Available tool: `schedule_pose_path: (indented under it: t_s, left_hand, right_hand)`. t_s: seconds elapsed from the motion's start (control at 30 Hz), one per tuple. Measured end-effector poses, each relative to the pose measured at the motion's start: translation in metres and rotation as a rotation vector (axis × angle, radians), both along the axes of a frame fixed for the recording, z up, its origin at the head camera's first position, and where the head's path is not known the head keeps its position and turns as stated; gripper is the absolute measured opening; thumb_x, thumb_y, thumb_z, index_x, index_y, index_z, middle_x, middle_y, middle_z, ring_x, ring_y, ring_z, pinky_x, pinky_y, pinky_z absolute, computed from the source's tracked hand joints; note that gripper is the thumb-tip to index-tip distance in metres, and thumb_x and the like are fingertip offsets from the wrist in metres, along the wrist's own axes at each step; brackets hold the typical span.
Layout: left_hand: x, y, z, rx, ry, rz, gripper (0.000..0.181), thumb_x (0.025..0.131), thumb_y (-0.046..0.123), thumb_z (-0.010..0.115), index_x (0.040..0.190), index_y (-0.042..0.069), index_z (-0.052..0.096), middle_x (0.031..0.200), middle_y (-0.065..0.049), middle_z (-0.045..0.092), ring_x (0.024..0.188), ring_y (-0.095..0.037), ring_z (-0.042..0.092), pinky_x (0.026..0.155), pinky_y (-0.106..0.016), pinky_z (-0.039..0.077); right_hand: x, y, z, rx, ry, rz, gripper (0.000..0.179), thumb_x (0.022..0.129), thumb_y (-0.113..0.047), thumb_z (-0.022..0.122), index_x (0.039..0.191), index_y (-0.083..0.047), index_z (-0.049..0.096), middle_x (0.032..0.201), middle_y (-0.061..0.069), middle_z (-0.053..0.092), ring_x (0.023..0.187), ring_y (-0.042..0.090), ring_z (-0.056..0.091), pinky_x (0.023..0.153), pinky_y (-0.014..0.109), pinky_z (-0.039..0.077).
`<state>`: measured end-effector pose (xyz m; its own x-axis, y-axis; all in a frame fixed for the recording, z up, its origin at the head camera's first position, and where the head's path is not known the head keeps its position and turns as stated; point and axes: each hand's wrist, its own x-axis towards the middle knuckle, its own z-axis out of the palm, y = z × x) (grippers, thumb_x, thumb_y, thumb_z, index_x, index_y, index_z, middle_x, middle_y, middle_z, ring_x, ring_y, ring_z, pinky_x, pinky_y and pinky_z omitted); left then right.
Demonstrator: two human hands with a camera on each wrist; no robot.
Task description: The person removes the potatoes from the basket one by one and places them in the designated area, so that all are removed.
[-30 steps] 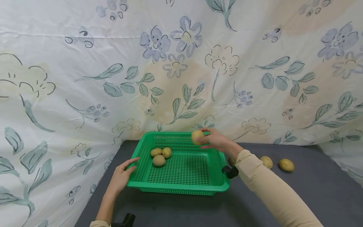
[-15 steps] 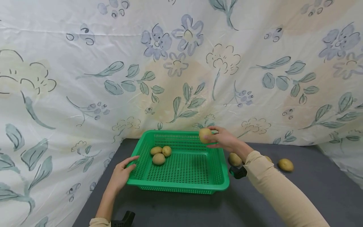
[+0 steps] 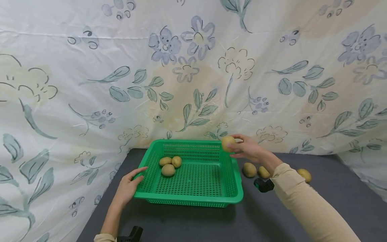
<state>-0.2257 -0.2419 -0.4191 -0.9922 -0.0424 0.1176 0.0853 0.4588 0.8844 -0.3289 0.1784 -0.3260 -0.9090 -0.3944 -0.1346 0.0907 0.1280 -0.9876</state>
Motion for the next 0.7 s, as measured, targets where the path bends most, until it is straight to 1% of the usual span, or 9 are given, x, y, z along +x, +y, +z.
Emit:
schedule_pose_path:
  t_s: [0.1,0.3,0.4,0.57,0.7]
  left_hand:
    - [0.0,-0.001,-0.001,-0.004,0.004,0.001,0.039,0.102,0.012,0.046,0.14,0.008,0.049,0.148,-0.02,0.034,0.136,-0.04,0.027,0.103,-0.058,0.028]
    - [-0.001,-0.002,-0.002,-0.01,0.011,-0.002,0.039,0.102,0.013,0.046,0.14,0.008,0.049,0.148,-0.021,0.034,0.135,-0.04,0.028,0.103,-0.058,0.029]
    - [0.0,-0.001,-0.003,-0.004,0.005,0.0,0.039,0.102,0.013,0.046,0.14,0.008,0.048,0.148,-0.021,0.033,0.135,-0.04,0.027,0.103,-0.058,0.029]
    - [0.001,0.0,-0.003,-0.009,-0.001,0.004,0.039,0.102,0.013,0.045,0.141,0.008,0.048,0.148,-0.021,0.032,0.136,-0.04,0.026,0.103,-0.058,0.028]
    - [0.001,0.001,-0.002,-0.013,0.003,0.002,0.039,0.102,0.012,0.045,0.141,0.008,0.048,0.148,-0.022,0.032,0.135,-0.041,0.026,0.103,-0.059,0.028]
  right_hand:
    - [0.001,0.007,-0.001,0.011,0.001,-0.002,0.069,0.096,-0.01,0.058,0.149,0.001,0.016,0.134,0.029,0.031,0.119,0.045,0.044,0.094,0.046,0.045]
    - [0.003,0.021,-0.006,0.019,0.003,-0.001,0.072,0.097,-0.013,0.058,0.15,0.001,0.011,0.128,0.026,0.037,0.108,0.033,0.054,0.09,0.041,0.049]
    - [0.004,0.027,-0.009,0.0,-0.01,-0.012,0.073,0.097,-0.014,0.059,0.15,0.001,0.011,0.124,0.023,0.041,0.104,0.029,0.056,0.088,0.038,0.05]
    - [0.006,0.037,-0.014,-0.053,-0.033,-0.021,0.072,0.096,-0.012,0.059,0.149,0.001,0.011,0.116,0.018,0.045,0.095,0.023,0.057,0.09,0.039,0.049]
    - [0.009,0.048,-0.019,-0.079,-0.044,-0.02,0.071,0.097,-0.01,0.056,0.149,0.0,0.008,0.114,0.015,0.045,0.095,0.022,0.056,0.092,0.04,0.048]
